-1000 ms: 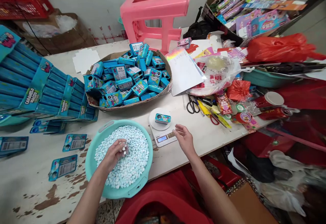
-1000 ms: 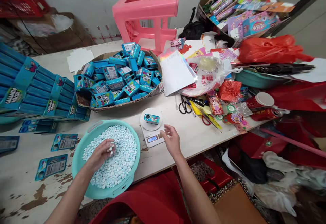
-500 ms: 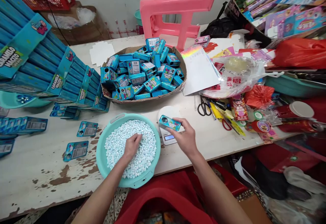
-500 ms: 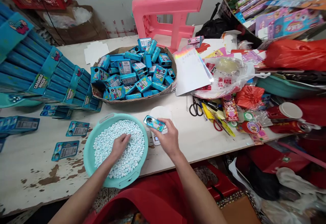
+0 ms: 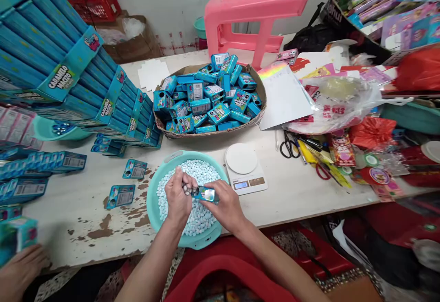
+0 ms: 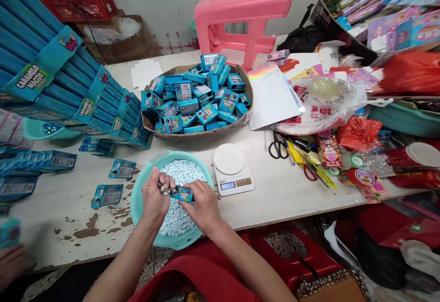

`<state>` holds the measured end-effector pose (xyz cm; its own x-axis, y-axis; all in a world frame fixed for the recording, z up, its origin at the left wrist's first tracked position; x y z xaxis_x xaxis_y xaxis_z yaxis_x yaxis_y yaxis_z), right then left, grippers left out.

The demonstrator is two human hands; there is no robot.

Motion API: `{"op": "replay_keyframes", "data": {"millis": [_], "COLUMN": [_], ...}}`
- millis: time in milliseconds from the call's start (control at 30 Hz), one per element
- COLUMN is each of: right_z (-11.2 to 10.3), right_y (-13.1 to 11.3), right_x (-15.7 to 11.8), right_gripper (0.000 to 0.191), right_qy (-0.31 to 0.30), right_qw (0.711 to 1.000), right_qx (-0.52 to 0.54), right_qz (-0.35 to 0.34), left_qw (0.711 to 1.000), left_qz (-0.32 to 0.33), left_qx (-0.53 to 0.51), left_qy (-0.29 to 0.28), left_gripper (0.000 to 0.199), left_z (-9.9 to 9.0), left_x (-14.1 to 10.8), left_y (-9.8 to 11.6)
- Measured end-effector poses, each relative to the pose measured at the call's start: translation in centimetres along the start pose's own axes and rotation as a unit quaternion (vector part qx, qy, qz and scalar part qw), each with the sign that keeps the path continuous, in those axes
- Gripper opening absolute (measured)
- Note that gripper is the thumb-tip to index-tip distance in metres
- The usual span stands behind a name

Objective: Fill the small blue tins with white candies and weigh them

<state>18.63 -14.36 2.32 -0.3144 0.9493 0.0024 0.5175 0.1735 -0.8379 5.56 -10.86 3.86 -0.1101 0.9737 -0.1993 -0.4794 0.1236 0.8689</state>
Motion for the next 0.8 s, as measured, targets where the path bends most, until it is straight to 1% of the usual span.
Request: {"op": "replay_keyframes", "data": {"millis": [133,233,400,467,500,533,567,600,633,667,700,733,767,800], "right_z": [0.0,-0.2,-0.4,-0.9,-1.3,-1.9,-2.6,-3.4,-4.3,-5.2,-6.2,-7.1,-8.0,-8.8], "right_y": [-0.2,0.1,0.7,1.0,1.2,1.6,2.0,2.6,3.3,4.2,5.1,6.2,7.2,8.2], "right_x": [0.3,0.5,1.0,1.2,1.2,1.1,1.0,0.8,0.7,0.5,0.4,0.4,0.4,0.5], "right_gripper": [0.034,0.036,0.035,0.036,0.036,0.036,0.036,0.036,0.035,0.034,0.032,0.031,0.031,0.030], "right_qy": [0.004,0.008,0.009,0.012,0.015,0.022,0.030,0.042,0.057,0.073,0.092,0.113,0.135,0.154], "right_qw": [1.000,1.000,1.000,0.999,0.998,0.997,0.996,0.994,0.992,0.990,0.987,0.985,0.982,0.979], "right_qx": [0.003,0.009,0.019,0.034,0.047,0.062,0.078,0.093,0.105,0.112,0.115,0.114,0.110,0.102], "right_qz": [0.007,0.012,0.019,0.023,0.024,0.026,0.029,0.033,0.038,0.047,0.057,0.068,0.077,0.085], "left_qw": [1.000,1.000,1.000,0.999,0.997,0.990,0.974,0.943,0.896,0.841,0.790,0.751,0.723,0.704], "left_qz": [0.011,0.008,0.003,-0.002,-0.003,-0.004,-0.003,0.003,0.014,0.030,0.053,0.080,0.103,0.118], "left_qx": [0.017,0.013,0.014,0.040,0.076,0.138,0.226,0.332,0.440,0.533,0.603,0.650,0.680,0.700], "left_qy": [0.023,0.021,0.011,0.009,0.009,0.001,-0.016,-0.038,-0.063,-0.084,-0.093,-0.085,-0.063,-0.031], "left_gripper": [0.040,0.040,0.041,0.042,0.043,0.043,0.042,0.040,0.036,0.030,0.026,0.026,0.029,0.032], "left_z": [-0.2,-0.1,0.8,0.2,-0.4,-1.3,-2.1,-3.0,-3.7,-4.1,-4.4,-4.4,-4.1,-3.7], "left_x": [0.2,0.6,1.4,1.7,1.8,1.9,2.1,2.5,3.0,3.8,4.9,6.3,8.2,10.3], "left_y": [-0.6,-0.7,-0.5,-0.7,-0.9,-1.0,-1.0,-1.1,-1.0,-0.8,-0.3,0.3,1.1,1.8]}}
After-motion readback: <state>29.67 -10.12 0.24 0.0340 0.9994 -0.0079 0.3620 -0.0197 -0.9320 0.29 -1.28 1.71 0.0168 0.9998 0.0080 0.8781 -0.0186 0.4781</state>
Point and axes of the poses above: each hand's wrist, its own x-axis towards the middle knuckle, its own z-axis out of the palm, y = z × x, the point moved 4 cm from there along x, towards the middle knuckle, and after that the axes turned 12 degrees about -y, right-handed, at the moved point
